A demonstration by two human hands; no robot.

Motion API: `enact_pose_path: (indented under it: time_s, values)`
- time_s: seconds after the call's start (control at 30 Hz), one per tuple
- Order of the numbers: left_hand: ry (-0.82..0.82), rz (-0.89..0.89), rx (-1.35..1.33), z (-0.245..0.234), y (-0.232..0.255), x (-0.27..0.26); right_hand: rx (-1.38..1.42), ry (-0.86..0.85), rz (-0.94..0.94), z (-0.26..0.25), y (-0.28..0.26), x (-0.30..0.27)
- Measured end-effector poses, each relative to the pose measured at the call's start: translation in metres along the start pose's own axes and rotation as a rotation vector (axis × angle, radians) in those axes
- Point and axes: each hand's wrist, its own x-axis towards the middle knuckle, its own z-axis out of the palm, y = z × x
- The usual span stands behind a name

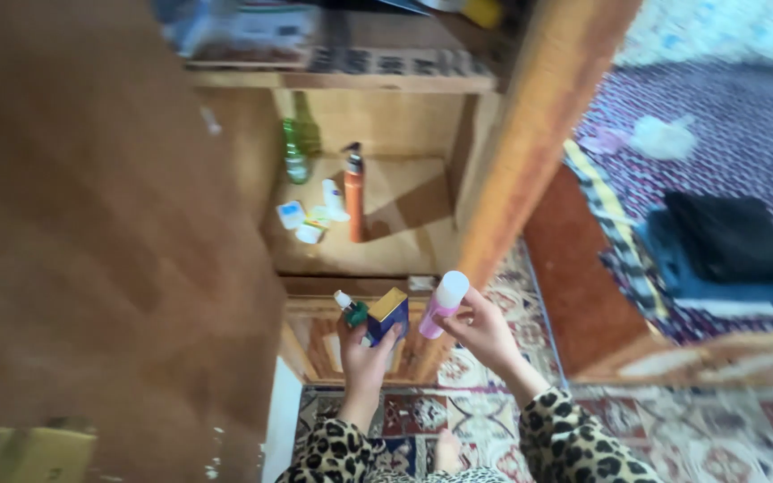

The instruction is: Moving and sorting various items from a cupboard onto a bed.

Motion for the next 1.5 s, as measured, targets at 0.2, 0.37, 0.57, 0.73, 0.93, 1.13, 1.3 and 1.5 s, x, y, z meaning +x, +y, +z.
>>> enact_pose_path:
  time_s: [0.2,0.37,0.57,0.73,0.93,1.13,1.3,1.5]
  values:
    - [-0.336,-0.039,0.063,0.054,0.025,-0.065,0.14,0.142,0.014,-0.071,0.059,-0.056]
    - [-0.469,0.228,0.076,0.148,-0.01,-0.099,0.195,0.287,0.134,-0.144,0.114,-0.102]
    - [-0.611,0.323,0.104,0.305,-0.035,-0.175,0.219,0.514,0.197,-0.258,0.224,-0.158]
    - [-0.81,0.393,0.135,0.429,0.001,-0.251,0.13,0.659,0.2,-0.375,0.264,-0.2]
    - [-0.901,0.206,0.025,0.53,0.047,-0.329,0.191,0.878,0.259,-0.479,0.302,-0.244]
    - [-0.993,0.223,0.037,0.65,0.035,-0.357,0.243,1.016,0.408,-0.56,0.339,-0.246]
    - [-1.132,0.238,0.091,0.783,0.028,-0.359,-0.1,0.966,0.563,-0.648,0.389,-0.207]
    - [-1.157,0.281,0.029,0.952,0.014,-0.344,0.066,0.971,0.635,-0.765,0.414,-0.131]
